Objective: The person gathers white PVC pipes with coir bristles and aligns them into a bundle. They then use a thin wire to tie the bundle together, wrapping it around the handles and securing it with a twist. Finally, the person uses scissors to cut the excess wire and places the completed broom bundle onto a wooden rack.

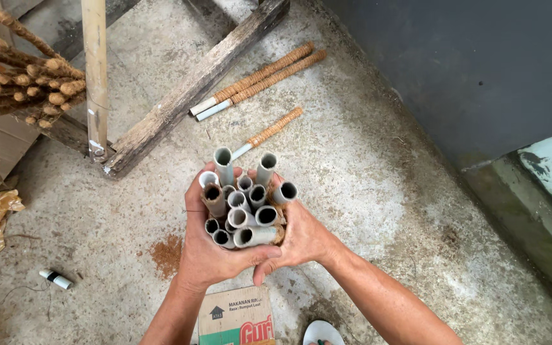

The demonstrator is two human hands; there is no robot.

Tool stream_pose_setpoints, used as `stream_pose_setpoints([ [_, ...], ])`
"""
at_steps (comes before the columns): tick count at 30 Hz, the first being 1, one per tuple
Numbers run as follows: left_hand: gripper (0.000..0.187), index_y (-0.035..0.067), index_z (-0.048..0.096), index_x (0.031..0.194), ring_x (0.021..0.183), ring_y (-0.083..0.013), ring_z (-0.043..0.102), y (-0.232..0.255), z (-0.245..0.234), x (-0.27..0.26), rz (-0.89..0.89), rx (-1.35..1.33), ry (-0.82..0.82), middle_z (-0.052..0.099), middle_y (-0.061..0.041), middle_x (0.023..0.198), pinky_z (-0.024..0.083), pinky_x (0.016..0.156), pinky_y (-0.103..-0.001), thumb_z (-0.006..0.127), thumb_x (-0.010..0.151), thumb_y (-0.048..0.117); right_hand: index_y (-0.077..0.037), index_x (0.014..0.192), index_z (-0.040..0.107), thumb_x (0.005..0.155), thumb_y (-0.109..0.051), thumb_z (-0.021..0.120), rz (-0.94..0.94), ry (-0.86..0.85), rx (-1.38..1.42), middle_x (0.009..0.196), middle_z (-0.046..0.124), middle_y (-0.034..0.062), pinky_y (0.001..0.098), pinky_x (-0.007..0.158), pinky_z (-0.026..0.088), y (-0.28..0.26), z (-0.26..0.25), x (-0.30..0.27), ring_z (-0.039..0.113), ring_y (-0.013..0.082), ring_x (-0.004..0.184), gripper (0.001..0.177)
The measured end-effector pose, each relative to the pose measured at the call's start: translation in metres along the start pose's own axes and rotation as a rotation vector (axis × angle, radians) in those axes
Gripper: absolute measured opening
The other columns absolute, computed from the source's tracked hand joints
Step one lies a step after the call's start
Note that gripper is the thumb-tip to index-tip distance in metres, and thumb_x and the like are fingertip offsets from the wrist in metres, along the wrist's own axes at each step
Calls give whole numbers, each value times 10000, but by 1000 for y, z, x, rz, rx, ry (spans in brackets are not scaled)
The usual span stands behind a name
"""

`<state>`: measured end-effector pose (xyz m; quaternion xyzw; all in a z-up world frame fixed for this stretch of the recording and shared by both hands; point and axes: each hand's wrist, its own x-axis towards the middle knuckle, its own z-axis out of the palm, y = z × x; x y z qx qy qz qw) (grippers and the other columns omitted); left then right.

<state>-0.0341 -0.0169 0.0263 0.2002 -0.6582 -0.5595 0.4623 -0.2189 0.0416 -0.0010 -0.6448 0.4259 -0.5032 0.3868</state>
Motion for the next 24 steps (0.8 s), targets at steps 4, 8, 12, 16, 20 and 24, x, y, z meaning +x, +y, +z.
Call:
stream_pose_setpoints([
  [4, 1265, 74, 224, 1593, 1415, -290, 562, 1, 11, -3, 10, -8, -11, 508, -172, 1502, 519, 1181, -454, 1011, 618, 246, -4, 1678, 131, 504, -539, 1005, -11, 40, 155, 1690, 380, 188, 464, 1355, 321, 14, 7, -9, 396, 315, 1596, 1559],
  [8, 1101, 35, 307, 1524, 1364, -287, 629, 1, 15, -9, -40, 24, -13, 595, -168, 1431, 572, 1141, -426, 986, 676, 210, -14, 1640, 189, 642, -353, 971, 53, 23, 142, 1632, 427, 186, 463, 1313, 352, 24, 7, -16, 438, 305, 1545, 1313],
  [12, 980, -1, 377, 1458, 1293, -256, 671, 2, 11, -21, 47, 64, 2, 626, -159, 1366, 599, 1102, -402, 964, 697, 190, -41, 1610, 290, 718, -256, 959, -83, -1, 119, 1559, 508, 176, 453, 1286, 438, 21, 18, -18, 523, 291, 1483, 1135],
  [16, 964, -26, 394, 1459, 1253, -234, 668, 15, -2, -36, -52, 39, 18, 642, -157, 1341, 587, 1055, -391, 941, 697, 197, -65, 1587, 261, 821, -283, 926, -138, -43, 143, 1575, 546, 165, 424, 1282, 465, 8, 26, -18, 596, 290, 1456, 1038],
  [20, 1086, -16, 362, 1521, 1175, -226, 667, 28, -10, -28, -165, 60, -13, 642, -140, 1247, 549, 1047, -394, 937, 632, 226, -64, 1584, 309, 710, -322, 931, -102, 49, -12, 1487, 596, 172, 442, 1208, 501, 7, 40, -18, 650, 311, 1372, 1104],
  [24, 1009, -11, 435, 1449, 1298, -235, 597, 30, -9, -28, -98, 195, -63, 566, -147, 1419, 499, 1109, -404, 955, 619, 229, -91, 1599, 300, 709, -316, 933, -186, 80, -33, 1523, 545, 191, 454, 1210, 473, 11, 41, -18, 595, 326, 1391, 1116],
])
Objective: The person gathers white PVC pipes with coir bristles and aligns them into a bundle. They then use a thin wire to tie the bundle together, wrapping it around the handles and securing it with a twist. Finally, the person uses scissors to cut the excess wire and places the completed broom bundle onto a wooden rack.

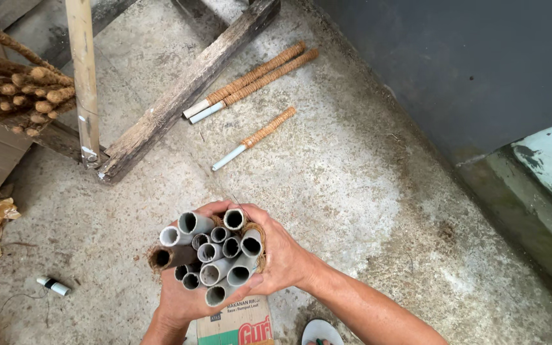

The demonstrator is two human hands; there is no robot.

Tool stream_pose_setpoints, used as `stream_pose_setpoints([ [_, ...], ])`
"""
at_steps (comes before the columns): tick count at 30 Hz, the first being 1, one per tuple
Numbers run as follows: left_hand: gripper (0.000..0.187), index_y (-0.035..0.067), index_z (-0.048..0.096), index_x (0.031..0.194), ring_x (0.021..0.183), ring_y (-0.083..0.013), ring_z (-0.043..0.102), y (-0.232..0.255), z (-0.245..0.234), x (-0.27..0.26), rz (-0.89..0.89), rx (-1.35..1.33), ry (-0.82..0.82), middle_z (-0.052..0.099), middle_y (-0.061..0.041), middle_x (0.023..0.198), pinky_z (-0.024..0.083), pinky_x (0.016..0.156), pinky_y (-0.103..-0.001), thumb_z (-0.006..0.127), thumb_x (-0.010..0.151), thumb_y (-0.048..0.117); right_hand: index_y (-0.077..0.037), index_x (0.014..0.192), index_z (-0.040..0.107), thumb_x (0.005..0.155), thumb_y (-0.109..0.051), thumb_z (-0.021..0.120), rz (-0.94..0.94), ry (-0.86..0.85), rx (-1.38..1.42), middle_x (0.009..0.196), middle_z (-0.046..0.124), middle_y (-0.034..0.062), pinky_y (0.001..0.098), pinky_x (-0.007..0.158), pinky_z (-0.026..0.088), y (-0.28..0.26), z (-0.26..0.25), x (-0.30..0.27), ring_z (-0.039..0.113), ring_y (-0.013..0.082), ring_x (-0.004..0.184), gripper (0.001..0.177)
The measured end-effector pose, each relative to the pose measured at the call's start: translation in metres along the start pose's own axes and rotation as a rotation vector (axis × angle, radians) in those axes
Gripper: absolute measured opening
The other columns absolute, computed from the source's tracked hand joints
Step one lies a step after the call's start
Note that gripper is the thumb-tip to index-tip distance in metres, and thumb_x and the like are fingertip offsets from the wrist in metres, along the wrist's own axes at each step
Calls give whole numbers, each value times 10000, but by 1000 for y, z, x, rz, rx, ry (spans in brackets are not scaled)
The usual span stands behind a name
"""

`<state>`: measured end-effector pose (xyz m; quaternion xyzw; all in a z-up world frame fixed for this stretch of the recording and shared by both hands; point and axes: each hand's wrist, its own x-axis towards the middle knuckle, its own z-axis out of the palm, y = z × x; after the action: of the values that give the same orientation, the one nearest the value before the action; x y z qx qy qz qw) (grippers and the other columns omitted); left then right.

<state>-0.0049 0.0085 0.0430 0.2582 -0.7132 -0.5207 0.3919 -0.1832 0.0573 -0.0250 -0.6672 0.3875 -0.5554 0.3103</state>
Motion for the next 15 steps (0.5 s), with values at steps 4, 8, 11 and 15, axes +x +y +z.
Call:
stream_pose_setpoints([
  [4, 991, 1, 456, 1403, 1280, -228, 594, -8, 4, -7, 32, -32, 30, 584, -138, 1368, 492, 1123, -397, 969, 590, 242, -154, 1616, 232, 741, -289, 928, -107, 14, 126, 1522, 528, 180, 476, 1273, 382, -7, 0, 0, 510, 335, 1450, 1126],
  [8, 942, 14, 477, 1344, 1143, -209, 641, -15, 1, -17, -35, -10, 27, 618, -119, 1264, 549, 991, -371, 975, 579, 248, -201, 1639, 253, 696, -315, 945, -103, 16, 81, 1540, 488, 184, 468, 1239, 426, -9, 0, 0, 515, 348, 1447, 1175],
  [11, 900, 11, 495, 1346, 1150, -207, 656, -19, 2, -19, -11, 173, -47, 671, -106, 1239, 533, 986, -376, 966, 605, 206, -182, 1629, 274, 752, -277, 931, -77, -19, 67, 1541, 545, 171, 463, 1255, 427, -5, 0, 2, 555, 350, 1438, 1100],
  [15, 860, -17, 482, 1362, 1133, -231, 682, -19, 7, -23, -51, -130, 115, 647, -143, 1252, 607, 958, -372, 929, 650, 162, -117, 1603, 289, 731, -300, 934, 41, -72, 40, 1550, 559, 188, 476, 1224, 464, -20, -5, 10, 597, 365, 1414, 1099],
])
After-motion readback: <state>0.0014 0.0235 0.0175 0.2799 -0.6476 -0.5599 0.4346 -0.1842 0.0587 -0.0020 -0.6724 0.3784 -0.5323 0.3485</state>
